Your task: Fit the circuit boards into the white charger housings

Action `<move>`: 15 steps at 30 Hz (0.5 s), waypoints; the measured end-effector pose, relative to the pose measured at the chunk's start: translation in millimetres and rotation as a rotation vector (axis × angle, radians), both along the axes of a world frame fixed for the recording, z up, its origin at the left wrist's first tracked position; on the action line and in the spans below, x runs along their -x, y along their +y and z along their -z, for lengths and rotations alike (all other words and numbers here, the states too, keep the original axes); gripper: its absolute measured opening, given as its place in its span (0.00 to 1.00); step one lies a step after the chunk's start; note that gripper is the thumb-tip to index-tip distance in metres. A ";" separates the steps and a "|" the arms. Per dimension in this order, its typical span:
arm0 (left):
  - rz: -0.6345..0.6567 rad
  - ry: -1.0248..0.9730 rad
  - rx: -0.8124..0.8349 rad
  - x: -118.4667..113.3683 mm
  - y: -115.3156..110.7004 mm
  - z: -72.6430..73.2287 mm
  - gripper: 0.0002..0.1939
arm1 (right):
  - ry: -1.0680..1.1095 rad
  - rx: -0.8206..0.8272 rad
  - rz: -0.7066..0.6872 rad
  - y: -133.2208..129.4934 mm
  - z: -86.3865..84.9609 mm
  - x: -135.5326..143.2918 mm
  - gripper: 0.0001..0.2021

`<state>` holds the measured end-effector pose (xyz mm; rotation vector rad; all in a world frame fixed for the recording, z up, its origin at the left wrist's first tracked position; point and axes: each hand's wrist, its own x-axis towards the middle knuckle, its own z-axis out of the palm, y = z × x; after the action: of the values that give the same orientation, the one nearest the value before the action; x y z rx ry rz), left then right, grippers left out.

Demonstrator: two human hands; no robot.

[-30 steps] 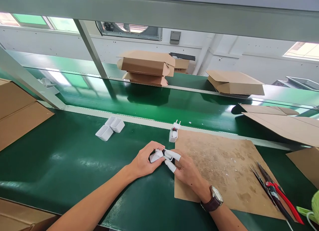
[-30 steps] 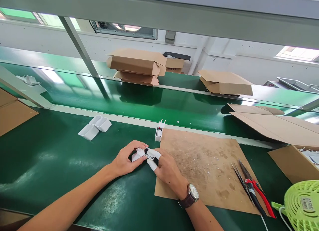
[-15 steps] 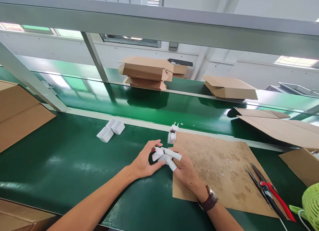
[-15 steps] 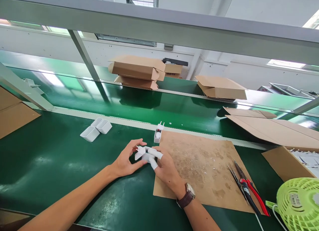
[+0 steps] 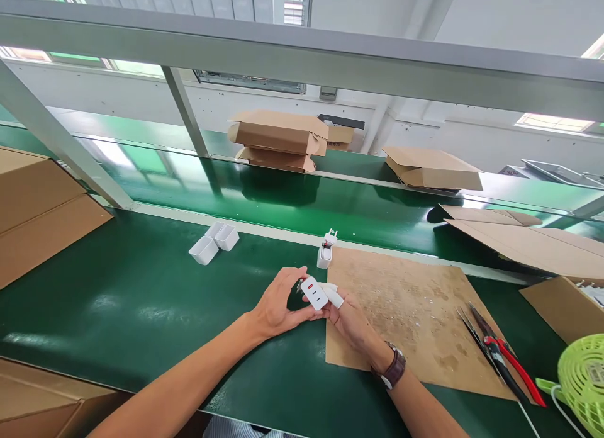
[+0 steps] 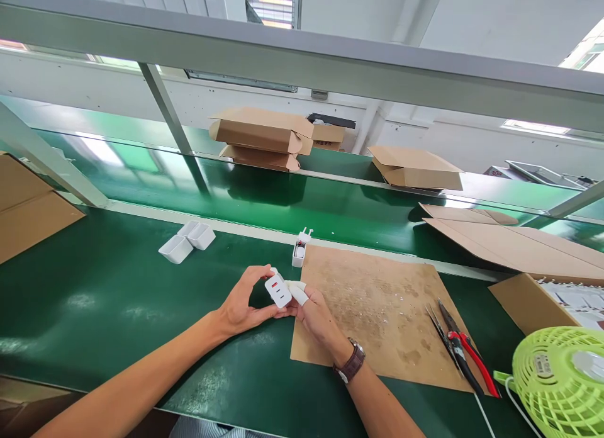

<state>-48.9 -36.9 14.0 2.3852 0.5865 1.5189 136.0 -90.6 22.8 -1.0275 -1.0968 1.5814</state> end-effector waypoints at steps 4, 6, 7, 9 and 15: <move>-0.017 0.033 -0.002 1.3 -0.9 1.2 0.38 | 0.002 -0.016 0.040 0.7 3.4 -1.8 0.25; -0.047 0.073 -0.004 1.6 -1.5 2.5 0.38 | -0.036 -0.071 0.114 0.6 6.4 -2.4 0.24; -0.072 0.095 0.005 1.5 -1.6 3.6 0.38 | -0.067 -0.124 0.163 0.1 8.2 -2.5 0.24; -0.128 0.140 0.068 1.4 -1.0 6.9 0.38 | -0.146 -0.264 0.237 -1.5 11.4 -2.8 0.21; -0.215 0.208 0.468 5.8 11.8 20.5 0.38 | -0.493 -0.546 0.320 3.1 15.6 -17.0 0.11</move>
<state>-54.8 -25.1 -6.5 2.1707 1.1362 1.0550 153.0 -87.5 7.2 -1.1597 -1.4970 0.7198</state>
